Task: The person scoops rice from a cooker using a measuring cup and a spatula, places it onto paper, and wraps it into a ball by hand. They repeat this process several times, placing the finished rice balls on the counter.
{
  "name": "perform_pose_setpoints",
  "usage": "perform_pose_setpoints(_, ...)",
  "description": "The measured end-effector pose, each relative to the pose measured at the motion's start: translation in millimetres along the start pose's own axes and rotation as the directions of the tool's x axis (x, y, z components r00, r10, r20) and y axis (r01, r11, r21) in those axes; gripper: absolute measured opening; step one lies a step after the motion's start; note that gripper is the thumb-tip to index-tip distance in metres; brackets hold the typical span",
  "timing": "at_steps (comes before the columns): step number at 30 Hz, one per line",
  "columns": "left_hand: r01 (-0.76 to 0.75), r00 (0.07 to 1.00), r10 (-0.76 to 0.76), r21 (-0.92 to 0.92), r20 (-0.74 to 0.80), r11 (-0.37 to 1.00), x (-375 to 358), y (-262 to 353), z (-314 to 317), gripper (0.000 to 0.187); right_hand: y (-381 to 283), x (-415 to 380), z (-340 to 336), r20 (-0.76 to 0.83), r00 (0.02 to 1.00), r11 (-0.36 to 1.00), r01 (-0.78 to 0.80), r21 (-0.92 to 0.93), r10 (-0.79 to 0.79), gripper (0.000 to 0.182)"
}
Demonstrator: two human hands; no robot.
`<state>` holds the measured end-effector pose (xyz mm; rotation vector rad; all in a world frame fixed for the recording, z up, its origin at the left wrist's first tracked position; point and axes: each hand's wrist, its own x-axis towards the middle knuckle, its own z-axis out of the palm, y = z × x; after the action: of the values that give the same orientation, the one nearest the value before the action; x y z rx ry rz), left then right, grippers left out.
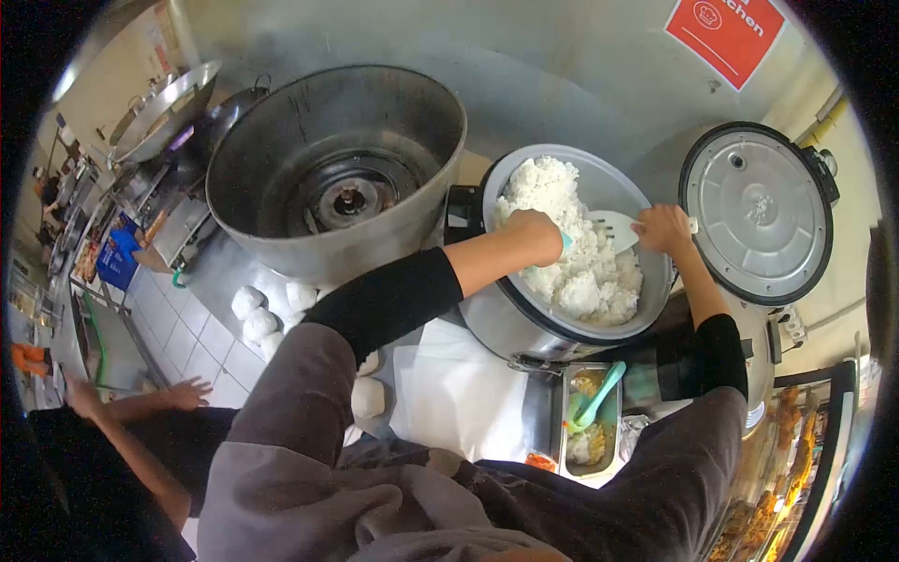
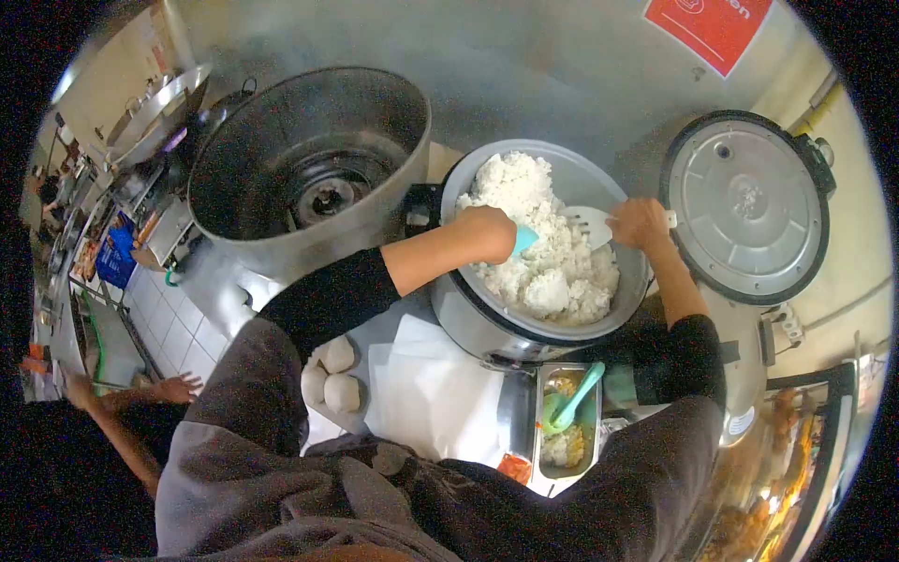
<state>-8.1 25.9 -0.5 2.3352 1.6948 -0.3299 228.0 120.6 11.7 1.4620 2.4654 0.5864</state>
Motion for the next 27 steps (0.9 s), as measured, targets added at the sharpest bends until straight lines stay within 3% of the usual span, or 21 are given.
perform_pose_setpoints(1, -0.001, 1.000, 0.001, 0.013, -0.004, 1.000, 7, -5, -4, 0.023, 0, 2, 2, 0.030, 0.999, 0.999, 0.017, 0.035, -0.018, 0.031)
perform_pose_setpoints(3, 0.128, 0.950, -0.057, -0.217, 0.308, 0.968, 21, -9, -7, 0.018, -1, -2, 10, 0.069, 0.997, 0.998, 0.024, 0.066, -0.029, 0.033)
perform_pose_setpoints(4, 0.118, 0.951, -0.048, -0.215, 0.306, 0.969, 27, -11, -6, 0.018, -3, -7, 15, 0.082, 0.995, 0.994, 0.048, 0.103, -0.056, 0.034)
perform_pose_setpoints(6, 0.272, 0.899, -0.104, -0.358, 0.425, 0.893, 34, -18, -3, 0.018, -6, -17, 15, 0.095, 0.992, 0.989, 0.066, 0.133, -0.079, 0.036)
perform_pose_setpoints(7, 0.269, 0.894, -0.068, -0.410, 0.442, 0.871, 35, -22, -1, 0.019, -9, -24, 11, 0.129, 0.990, 0.980, 0.033, 0.196, -0.059, 0.036)
perform_pose_setpoints(8, 0.266, 0.896, -0.064, -0.416, 0.439, 0.870, 35, -24, 2, 0.019, -11, -31, 8, 0.163, 0.986, 0.966, 0.000, 0.257, -0.043, 0.036)
perform_pose_setpoints(10, 0.244, 0.936, -0.020, -0.605, 0.352, 0.757, 23, -27, 0, 0.019, -16, -46, 4, 0.164, 0.986, 0.978, -0.010, 0.208, -0.024, 0.037)
perform_pose_setpoints(12, 0.219, 0.942, -0.006, -0.605, 0.335, 0.766, 16, -29, -2, 0.018, -20, -62, -2, 0.173, 0.982, 0.958, -0.116, 0.261, 0.071, 0.039)
perform_pose_setpoints(13, 0.201, 0.946, 0.006, -0.602, 0.324, 0.773, 13, -28, -4, 0.016, -24, -71, 2, 0.069, 0.994, 0.958, -0.096, 0.271, 0.080, 0.042)
perform_pose_setpoints(14, 0.190, 0.947, 0.016, -0.602, 0.320, 0.776, 10, -28, -4, 0.016, -25, -79, 1, 0.073, 0.993, 0.958, -0.107, 0.265, 0.091, 0.042)
perform_pose_setpoints(16, 0.199, 0.943, 0.053, -0.685, 0.328, 0.701, 7, -27, -5, 0.012, -52, -87, -25, 0.161, 0.957, 0.906, -0.282, 0.316, 0.241, 0.039)
perform_pose_setpoints(17, 0.244, 0.955, -0.021, -0.746, 0.296, 0.620, 5, -22, -2, 0.008, -65, -92, -38, 0.138, 0.936, 0.876, -0.352, 0.330, 0.324, 0.033)
perform_pose_setpoints(18, 0.243, 0.954, -0.015, -0.745, 0.299, 0.621, 6, -19, 5, 0.008, -76, -95, -47, 0.144, 0.934, 0.875, -0.357, 0.328, 0.327, 0.033)
perform_pose_setpoints(20, 0.187, 0.974, 0.057, -0.916, 0.221, 0.354, 11, -13, 13, 0.016, -96, -97, -62, -0.027, 0.900, 0.872, -0.415, 0.259, 0.436, 0.028)
perform_pose_setpoints(21, 0.147, 0.978, 0.109, -0.954, 0.180, 0.260, -19, 2, -7, 0.013, -105, -96, -58, -0.111, 0.898, 0.894, -0.397, 0.206, 0.425, 0.022)
perform_pose_setpoints(22, 0.139, 0.979, 0.111, -0.954, 0.173, 0.264, -20, 9, -8, 0.013, -120, -94, -57, -0.117, 0.895, 0.892, -0.402, 0.205, 0.430, 0.022)
perform_pose_setpoints(24, 0.159, 0.987, 0.018, -0.987, 0.158, -0.038, -20, 24, -15, 0.012, -148, -92, -60, -0.380, 0.860, 0.843, -0.458, -0.281, 0.341, 0.016)
perform_pose_setpoints(27, 0.173, 0.985, 0.035, -0.962, 0.169, -0.210, -26, 28, -26, 0.009, -160, -94, -70, -0.494, 0.817, 0.833, -0.474, -0.284, 0.297, 0.010)
